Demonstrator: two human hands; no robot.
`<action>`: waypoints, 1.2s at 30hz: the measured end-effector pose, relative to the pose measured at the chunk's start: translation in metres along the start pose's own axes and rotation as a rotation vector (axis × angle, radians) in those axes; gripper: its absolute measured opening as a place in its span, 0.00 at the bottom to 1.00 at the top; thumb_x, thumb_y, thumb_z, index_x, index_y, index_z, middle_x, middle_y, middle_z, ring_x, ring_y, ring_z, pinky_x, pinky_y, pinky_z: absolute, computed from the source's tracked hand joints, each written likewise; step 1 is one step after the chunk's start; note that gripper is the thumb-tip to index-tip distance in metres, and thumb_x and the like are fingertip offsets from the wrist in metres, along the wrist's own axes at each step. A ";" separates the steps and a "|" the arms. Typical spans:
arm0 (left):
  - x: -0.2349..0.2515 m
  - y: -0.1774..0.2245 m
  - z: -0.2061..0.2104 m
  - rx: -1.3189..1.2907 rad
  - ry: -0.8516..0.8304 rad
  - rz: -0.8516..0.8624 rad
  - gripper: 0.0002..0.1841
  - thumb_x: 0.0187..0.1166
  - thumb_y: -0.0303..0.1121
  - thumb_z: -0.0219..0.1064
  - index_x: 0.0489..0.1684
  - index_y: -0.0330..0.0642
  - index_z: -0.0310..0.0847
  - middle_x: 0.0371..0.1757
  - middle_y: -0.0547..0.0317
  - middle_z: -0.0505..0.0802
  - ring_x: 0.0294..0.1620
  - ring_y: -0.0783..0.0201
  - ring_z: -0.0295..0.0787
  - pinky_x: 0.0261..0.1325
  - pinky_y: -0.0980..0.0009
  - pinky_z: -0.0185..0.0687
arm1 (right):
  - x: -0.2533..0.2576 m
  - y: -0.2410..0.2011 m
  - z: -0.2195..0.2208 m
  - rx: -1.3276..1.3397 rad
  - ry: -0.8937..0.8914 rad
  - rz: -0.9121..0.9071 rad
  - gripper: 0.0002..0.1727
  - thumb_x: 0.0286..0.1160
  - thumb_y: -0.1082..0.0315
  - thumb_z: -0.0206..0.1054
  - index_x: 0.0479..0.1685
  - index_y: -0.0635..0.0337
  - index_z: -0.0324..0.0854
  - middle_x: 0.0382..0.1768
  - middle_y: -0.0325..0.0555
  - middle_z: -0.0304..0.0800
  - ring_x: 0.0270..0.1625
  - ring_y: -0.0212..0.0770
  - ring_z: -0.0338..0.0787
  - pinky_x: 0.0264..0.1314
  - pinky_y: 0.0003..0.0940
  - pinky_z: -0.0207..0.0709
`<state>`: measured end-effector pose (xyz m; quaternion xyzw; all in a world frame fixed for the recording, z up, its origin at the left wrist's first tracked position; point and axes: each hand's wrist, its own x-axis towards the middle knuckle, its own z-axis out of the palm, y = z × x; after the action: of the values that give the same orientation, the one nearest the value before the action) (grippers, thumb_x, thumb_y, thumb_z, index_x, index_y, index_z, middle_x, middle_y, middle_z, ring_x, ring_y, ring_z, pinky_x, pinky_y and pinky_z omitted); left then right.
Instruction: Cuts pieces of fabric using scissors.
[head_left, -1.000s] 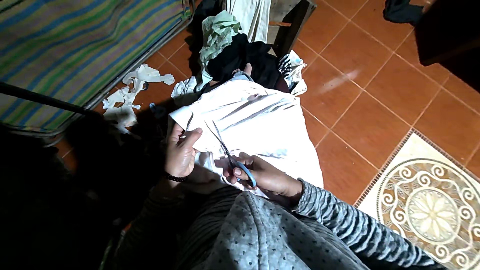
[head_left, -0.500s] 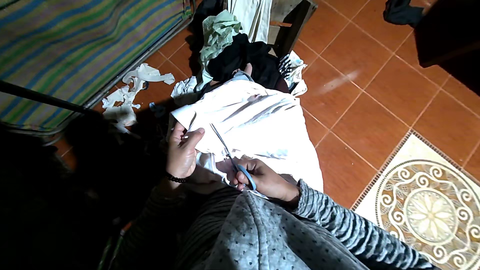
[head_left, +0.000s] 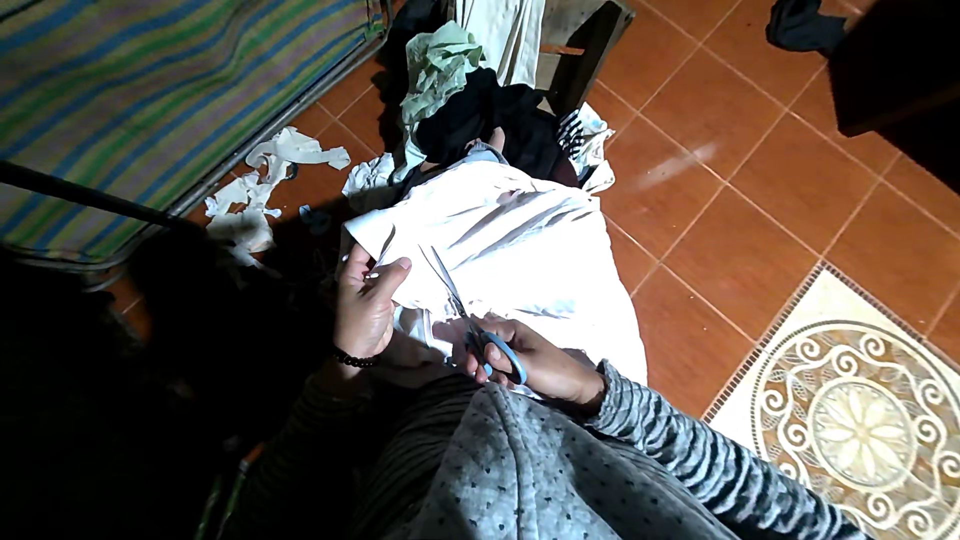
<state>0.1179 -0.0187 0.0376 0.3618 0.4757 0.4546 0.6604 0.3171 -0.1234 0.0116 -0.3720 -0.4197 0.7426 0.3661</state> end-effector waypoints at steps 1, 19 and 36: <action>0.000 0.000 0.000 0.004 -0.001 0.001 0.22 0.79 0.15 0.59 0.71 0.42 0.73 0.51 0.58 0.92 0.46 0.66 0.94 0.50 0.66 0.93 | -0.001 -0.002 0.001 -0.014 0.014 0.017 0.25 0.76 0.34 0.66 0.37 0.47 0.86 0.33 0.24 0.90 0.29 0.17 0.83 0.27 0.14 0.73; -0.001 0.002 0.003 0.035 0.017 0.033 0.23 0.80 0.15 0.59 0.73 0.44 0.70 0.52 0.59 0.91 0.46 0.67 0.94 0.49 0.67 0.93 | -0.008 -0.003 0.013 -0.054 0.125 -0.048 0.20 0.77 0.42 0.69 0.28 0.47 0.86 0.28 0.20 0.86 0.32 0.15 0.82 0.36 0.15 0.75; -0.002 0.002 -0.001 0.006 -0.033 0.091 0.25 0.78 0.14 0.59 0.73 0.45 0.70 0.54 0.61 0.92 0.49 0.68 0.94 0.52 0.68 0.93 | 0.016 0.008 -0.006 0.022 -0.027 -0.119 0.18 0.80 0.44 0.68 0.36 0.48 0.87 0.33 0.23 0.90 0.34 0.18 0.86 0.35 0.16 0.79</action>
<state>0.1165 -0.0198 0.0395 0.3927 0.4491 0.4768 0.6456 0.3137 -0.1107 -0.0013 -0.3324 -0.4379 0.7288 0.4081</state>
